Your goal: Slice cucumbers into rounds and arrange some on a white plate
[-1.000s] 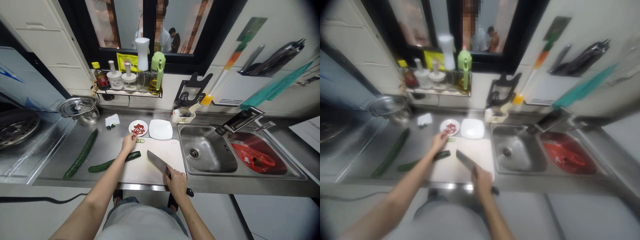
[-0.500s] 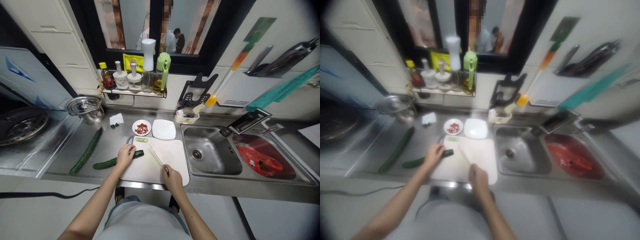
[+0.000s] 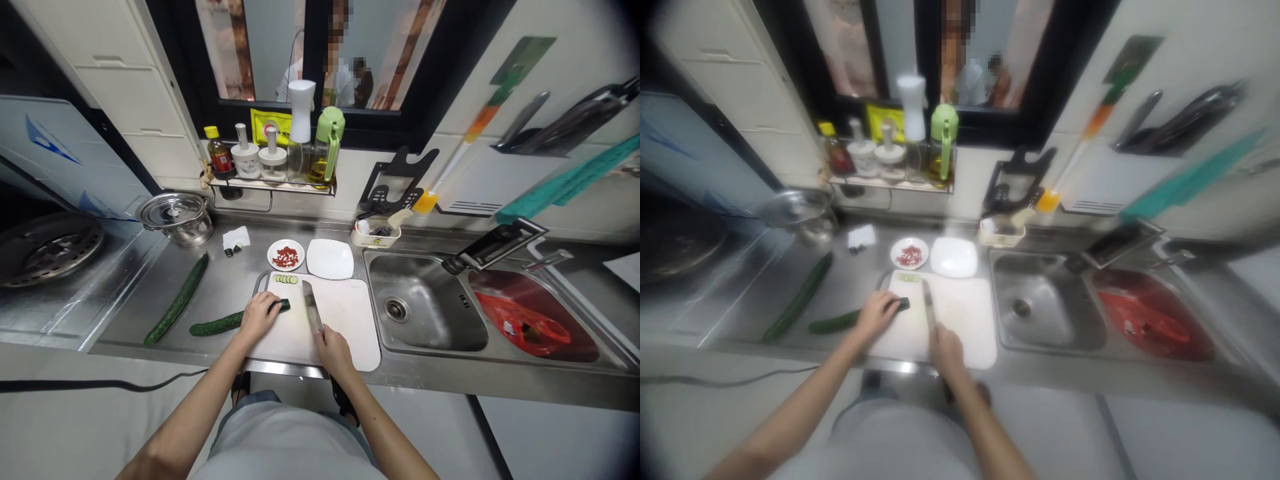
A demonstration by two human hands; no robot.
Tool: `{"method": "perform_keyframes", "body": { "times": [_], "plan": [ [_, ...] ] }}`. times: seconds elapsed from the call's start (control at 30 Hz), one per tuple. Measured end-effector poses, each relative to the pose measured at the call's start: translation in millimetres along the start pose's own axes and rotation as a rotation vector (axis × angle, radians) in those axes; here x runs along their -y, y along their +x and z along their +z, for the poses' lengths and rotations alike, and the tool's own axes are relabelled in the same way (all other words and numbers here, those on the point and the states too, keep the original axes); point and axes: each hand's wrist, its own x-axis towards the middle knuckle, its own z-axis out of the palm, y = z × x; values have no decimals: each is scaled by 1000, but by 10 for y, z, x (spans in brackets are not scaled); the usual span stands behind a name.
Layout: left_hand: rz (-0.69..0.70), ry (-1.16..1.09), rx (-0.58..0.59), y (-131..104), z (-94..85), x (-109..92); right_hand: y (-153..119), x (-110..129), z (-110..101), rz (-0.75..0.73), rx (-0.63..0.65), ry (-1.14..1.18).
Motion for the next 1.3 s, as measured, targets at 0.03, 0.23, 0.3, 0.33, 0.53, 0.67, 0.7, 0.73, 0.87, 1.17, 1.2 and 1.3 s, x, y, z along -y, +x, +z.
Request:
{"method": "perform_keyframes", "body": {
  "times": [0.03,0.23,0.3,0.33,0.53,0.67,0.7,0.73,0.87,1.17,1.2,1.3],
  "plan": [
    [11,-4,5,6,4,-8,2,8,5,1,5,0],
    [88,-31,42,61,83,23,6,56,41,-3,8,-28],
    [114,-30,46,75,120,43,3,77,41,1,13,-35],
    [125,-29,46,78,138,52,1,88,38,5,22,-38],
    [165,-30,0,68,219,92,-7,116,26,21,61,-32],
    [180,-47,-28,62,247,117,-10,114,40,20,69,-46],
    [184,-49,-32,61,252,123,-10,116,42,18,72,-48],
    [187,-50,-35,60,257,128,-9,121,43,14,74,-49],
    [199,-47,-47,56,269,139,12,160,34,4,73,-51],
    [231,-43,-61,60,283,151,103,313,47,-29,81,-71],
    [230,-38,-59,61,284,153,110,329,51,-31,85,-70],
    [228,-27,-51,63,288,159,122,370,58,-35,97,-74]
  ]
}}
